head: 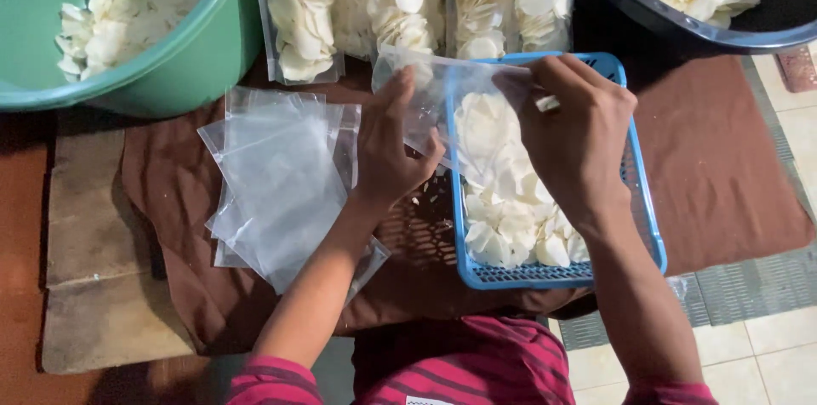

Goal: Packaging thin white crackers into clear plastic bags by hand

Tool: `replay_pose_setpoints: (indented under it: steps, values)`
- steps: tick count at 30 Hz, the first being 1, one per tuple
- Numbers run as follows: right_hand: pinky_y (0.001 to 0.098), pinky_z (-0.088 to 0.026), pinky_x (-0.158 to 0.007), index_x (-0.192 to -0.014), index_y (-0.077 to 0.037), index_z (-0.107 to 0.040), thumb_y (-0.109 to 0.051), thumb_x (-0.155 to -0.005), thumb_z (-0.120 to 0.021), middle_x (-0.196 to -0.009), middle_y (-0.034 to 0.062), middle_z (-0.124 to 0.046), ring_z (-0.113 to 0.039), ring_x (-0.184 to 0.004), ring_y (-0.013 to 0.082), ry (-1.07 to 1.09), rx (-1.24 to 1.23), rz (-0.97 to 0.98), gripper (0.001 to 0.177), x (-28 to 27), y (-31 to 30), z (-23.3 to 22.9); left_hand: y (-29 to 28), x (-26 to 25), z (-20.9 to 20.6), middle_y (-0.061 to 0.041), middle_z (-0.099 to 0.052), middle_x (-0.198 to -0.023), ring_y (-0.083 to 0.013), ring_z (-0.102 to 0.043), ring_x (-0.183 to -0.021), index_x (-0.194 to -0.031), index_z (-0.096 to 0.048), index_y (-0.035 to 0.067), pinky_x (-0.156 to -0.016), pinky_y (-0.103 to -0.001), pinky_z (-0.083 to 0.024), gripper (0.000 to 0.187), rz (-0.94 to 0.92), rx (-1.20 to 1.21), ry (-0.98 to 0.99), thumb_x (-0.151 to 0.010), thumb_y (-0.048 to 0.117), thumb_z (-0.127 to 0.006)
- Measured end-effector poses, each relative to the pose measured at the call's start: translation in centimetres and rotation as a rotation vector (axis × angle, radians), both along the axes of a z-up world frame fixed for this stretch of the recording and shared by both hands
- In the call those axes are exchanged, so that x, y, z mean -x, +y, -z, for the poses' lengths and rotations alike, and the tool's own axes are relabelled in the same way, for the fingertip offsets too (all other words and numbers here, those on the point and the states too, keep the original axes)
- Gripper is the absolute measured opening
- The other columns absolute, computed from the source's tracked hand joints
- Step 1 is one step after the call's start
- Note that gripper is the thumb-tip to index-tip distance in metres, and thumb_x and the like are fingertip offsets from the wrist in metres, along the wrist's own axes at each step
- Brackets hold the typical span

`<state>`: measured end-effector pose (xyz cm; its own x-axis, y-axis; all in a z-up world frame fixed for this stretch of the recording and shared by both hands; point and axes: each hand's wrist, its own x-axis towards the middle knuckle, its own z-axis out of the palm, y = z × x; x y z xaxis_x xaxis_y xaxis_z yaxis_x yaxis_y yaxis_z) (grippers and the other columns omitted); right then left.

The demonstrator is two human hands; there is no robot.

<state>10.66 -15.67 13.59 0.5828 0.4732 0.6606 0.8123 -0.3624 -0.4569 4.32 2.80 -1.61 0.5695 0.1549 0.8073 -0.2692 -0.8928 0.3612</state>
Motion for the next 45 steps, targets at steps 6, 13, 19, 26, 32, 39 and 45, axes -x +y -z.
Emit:
replay_pose_setpoints:
  steps: [6,13,19,26,32,39,45]
  values:
    - [0.0311,-0.035,-0.049,-0.094,0.006,-0.077,-0.001,-0.096,-0.083,-0.076,0.0078,-0.061,-0.042,-0.051,0.0166,-0.049,0.156,-0.181,0.009,-0.7,-0.1,-1.1,0.5,0.7,-0.4,-0.020,-0.015,-0.173,-0.0407,-0.019,-0.165,-0.165,-0.010,0.012,-0.136,-0.069,-0.005,0.122,0.083,-0.051,0.191,-0.081,0.050,-0.091]
    - [0.0347,-0.056,-0.059,-0.122,0.009,-0.071,-0.014,-0.100,-0.074,-0.103,0.0209,-0.075,-0.072,-0.074,0.0262,0.082,0.273,-0.199,0.032,-2.5,-4.1,-0.8,0.4,0.6,-0.4,-0.017,-0.051,-0.134,-0.0344,-0.055,-0.120,-0.148,-0.036,0.003,-0.105,-0.047,-0.050,0.098,0.101,0.158,0.039,-0.075,0.037,-0.093]
    - [0.0671,-0.059,-0.085,-0.155,-0.013,-0.036,-0.056,-0.065,-0.090,-0.136,0.0284,-0.052,-0.062,-0.112,0.0521,0.345,1.171,0.150,0.113,-1.6,-6.9,5.8,0.8,-1.3,3.9,-0.017,-0.055,-0.131,-0.0329,-0.056,-0.121,-0.151,-0.041,0.003,-0.109,-0.050,-0.045,0.110,0.173,0.367,-0.087,-0.068,0.056,-0.090]
    - [0.0589,-0.060,-0.068,-0.135,-0.017,-0.055,-0.034,-0.082,-0.079,-0.114,0.0138,-0.068,-0.074,-0.084,0.0453,0.088,0.989,0.136,0.060,-8.1,-6.5,15.1,0.9,-1.7,4.6,-0.016,-0.053,-0.132,-0.0293,-0.056,-0.120,-0.160,-0.030,0.011,-0.104,-0.047,-0.048,0.113,0.145,0.394,-0.039,-0.074,0.066,-0.079]
    - [0.0614,-0.059,-0.081,-0.131,-0.018,-0.066,-0.042,-0.089,-0.071,-0.114,0.0108,-0.075,-0.074,-0.096,0.0470,0.190,1.080,0.031,0.048,-10.8,-1.7,7.5,1.2,-1.2,3.5,-0.019,-0.049,-0.141,-0.0366,-0.052,-0.131,-0.163,-0.026,0.010,-0.110,-0.051,-0.048,0.107,0.160,0.445,-0.008,-0.083,0.058,-0.077]
    - [0.0625,-0.056,-0.077,-0.114,-0.003,-0.074,-0.020,-0.085,-0.070,-0.099,0.0272,-0.076,-0.073,-0.089,0.0500,0.279,0.681,-0.320,0.034,-9.7,2.2,6.2,1.7,-2.6,6.3,-0.016,-0.053,-0.135,-0.0362,-0.055,-0.129,-0.155,-0.040,0.007,-0.111,-0.048,-0.046,0.109,0.048,0.453,-0.007,-0.068,0.050,-0.089]
    - [0.0414,-0.056,-0.073,-0.131,-0.015,-0.063,-0.014,-0.106,-0.046,-0.097,0.0091,-0.069,-0.069,-0.083,0.0358,0.034,-0.002,-0.268,0.031,-6.4,2.7,4.8,0.8,-1.9,4.1,-0.018,-0.053,-0.135,-0.0377,-0.054,-0.127,-0.154,-0.040,0.003,-0.111,-0.051,-0.044,0.102,-0.029,0.394,-0.038,-0.073,0.040,-0.090]
